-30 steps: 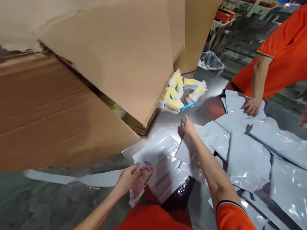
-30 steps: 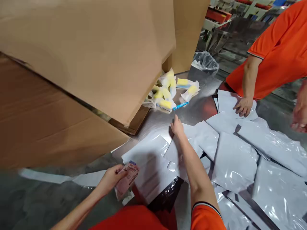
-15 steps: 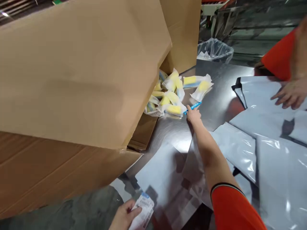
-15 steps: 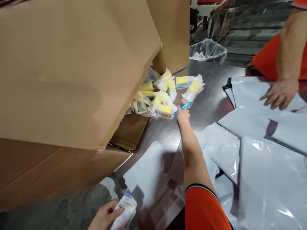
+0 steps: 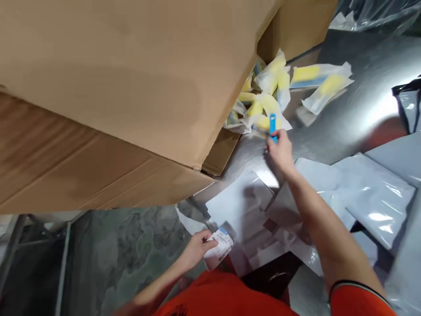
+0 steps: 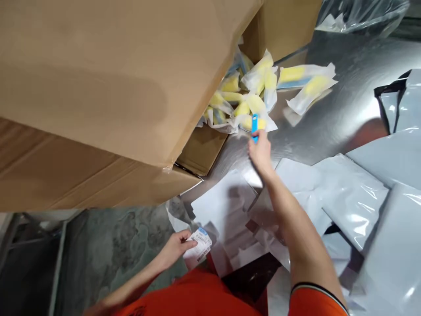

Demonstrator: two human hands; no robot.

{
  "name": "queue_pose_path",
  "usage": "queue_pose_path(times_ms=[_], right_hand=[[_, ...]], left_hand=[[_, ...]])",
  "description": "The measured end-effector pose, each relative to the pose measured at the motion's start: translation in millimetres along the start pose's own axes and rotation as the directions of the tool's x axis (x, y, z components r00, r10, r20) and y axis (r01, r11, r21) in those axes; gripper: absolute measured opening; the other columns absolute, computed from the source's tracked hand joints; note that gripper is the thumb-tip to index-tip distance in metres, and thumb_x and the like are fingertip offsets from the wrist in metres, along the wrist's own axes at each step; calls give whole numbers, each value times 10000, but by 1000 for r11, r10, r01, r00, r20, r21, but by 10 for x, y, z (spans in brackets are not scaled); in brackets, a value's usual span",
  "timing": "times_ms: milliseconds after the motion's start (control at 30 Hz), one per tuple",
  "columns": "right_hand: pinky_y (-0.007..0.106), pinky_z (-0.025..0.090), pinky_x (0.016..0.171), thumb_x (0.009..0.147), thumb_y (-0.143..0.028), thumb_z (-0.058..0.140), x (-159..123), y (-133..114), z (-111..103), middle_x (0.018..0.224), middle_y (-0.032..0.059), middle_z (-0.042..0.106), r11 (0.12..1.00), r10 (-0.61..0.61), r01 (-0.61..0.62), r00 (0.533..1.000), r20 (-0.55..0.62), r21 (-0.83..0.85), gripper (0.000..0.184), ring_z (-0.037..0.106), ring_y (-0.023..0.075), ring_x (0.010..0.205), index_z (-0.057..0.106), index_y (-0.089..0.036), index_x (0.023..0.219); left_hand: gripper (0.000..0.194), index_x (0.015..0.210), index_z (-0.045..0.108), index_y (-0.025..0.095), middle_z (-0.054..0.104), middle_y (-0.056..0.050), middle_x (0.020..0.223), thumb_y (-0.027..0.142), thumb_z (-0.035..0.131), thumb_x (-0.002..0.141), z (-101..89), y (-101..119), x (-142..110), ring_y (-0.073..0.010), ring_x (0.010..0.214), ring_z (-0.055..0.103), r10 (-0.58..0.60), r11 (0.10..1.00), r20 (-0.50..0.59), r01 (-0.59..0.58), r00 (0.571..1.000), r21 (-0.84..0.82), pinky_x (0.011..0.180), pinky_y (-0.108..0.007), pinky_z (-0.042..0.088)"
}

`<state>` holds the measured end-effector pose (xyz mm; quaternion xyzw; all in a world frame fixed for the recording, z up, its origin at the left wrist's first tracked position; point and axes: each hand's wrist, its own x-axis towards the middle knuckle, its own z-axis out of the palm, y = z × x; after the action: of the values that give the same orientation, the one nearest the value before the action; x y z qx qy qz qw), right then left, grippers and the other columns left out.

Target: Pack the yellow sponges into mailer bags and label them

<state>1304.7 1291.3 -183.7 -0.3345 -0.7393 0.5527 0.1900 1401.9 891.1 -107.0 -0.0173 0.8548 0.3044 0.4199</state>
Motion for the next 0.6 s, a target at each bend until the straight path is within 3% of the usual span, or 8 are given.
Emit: queue_pose_path(times_ms=[67, 133, 200, 267, 333, 467, 533, 600], right_hand=[[314, 551, 648, 921, -219, 438, -427, -133, 538, 871, 48, 658, 977, 128, -162, 964, 231, 136, 370, 634, 151, 629, 484, -139, 1280], [395, 582, 778, 900, -239, 482, -796, -185, 993, 1009, 102, 682, 971, 158, -204, 938, 309, 123, 449, 689, 208, 798, 455, -136, 1336], [486, 519, 985, 881, -274, 537, -1040, -158, 1235, 1252, 183, 627, 993, 69, -93, 954, 291, 71, 536, 643, 281, 1116, 438, -125, 1386], [519, 415, 1112, 888, -312, 551, -1134, -70, 1198, 1426, 227, 512, 996, -81, 84, 957, 277, 3, 590, 492, 319, 1342, 425, -110, 1428], [521, 362, 1158, 914, -334, 524, -1120, 47, 879, 1495, 235, 441, 967, -205, 236, 943, 264, -93, 594, 395, 322, 1424, 420, -104, 1452], [549, 306, 1188, 953, -350, 479, -1199, 195, -235, 1558, 219, 362, 852, -324, 348, 937, 129, -391, 592, 328, 325, 1462, 398, -132, 1498], [592, 260, 1192, 942, -408, 533, -1469, 208, -720, 1600, 204, 312, 757, -305, 339, 939, 158, -558, 651, 265, 361, 1491, 386, -159, 1525], [661, 196, 1179, 901, -481, 622, -1854, 237, -1005, 1623, 195, 287, 637, -184, 338, 940, 289, -693, 732, 199, 419, 1507, 402, -181, 1531]], left_hand=[[397, 580, 363, 216, 362, 54, 594, 480, 657, 629, 20, -11, -73, -120, 617, 352, 4, 999, -12, -5, 1000, -36, 574, -251, 284], [387, 578, 364, 216, 364, 57, 590, 477, 647, 621, 27, -30, -164, -116, 611, 347, 0, 998, -23, -1, 1000, -59, 571, -247, 274], [381, 575, 380, 214, 372, 56, 591, 489, 643, 608, 14, -67, -264, -114, 605, 349, -5, 998, -33, 3, 999, -62, 566, -246, 269], [380, 575, 399, 214, 386, 53, 591, 511, 634, 601, -13, -126, -362, -118, 601, 361, -5, 998, -49, 2, 999, -64, 565, -246, 276], [375, 577, 416, 214, 393, 50, 590, 531, 615, 609, -44, -206, -446, -125, 603, 375, 8, 998, -79, -13, 997, -61, 570, -246, 292], [389, 574, 421, 219, 384, 49, 575, 568, 579, 642, -68, -401, -535, -138, 600, 385, 74, 997, -99, -74, 992, 0, 572, -245, 309], [411, 568, 419, 224, 394, 43, 572, 605, 557, 635, -47, -495, -550, -147, 597, 399, 113, 993, -75, -111, 991, 26, 566, -248, 323], [432, 556, 419, 228, 404, 36, 564, 640, 531, 616, -3, -570, -566, -154, 593, 413, 148, 988, -60, -145, 987, 52, 558, -250, 336]])
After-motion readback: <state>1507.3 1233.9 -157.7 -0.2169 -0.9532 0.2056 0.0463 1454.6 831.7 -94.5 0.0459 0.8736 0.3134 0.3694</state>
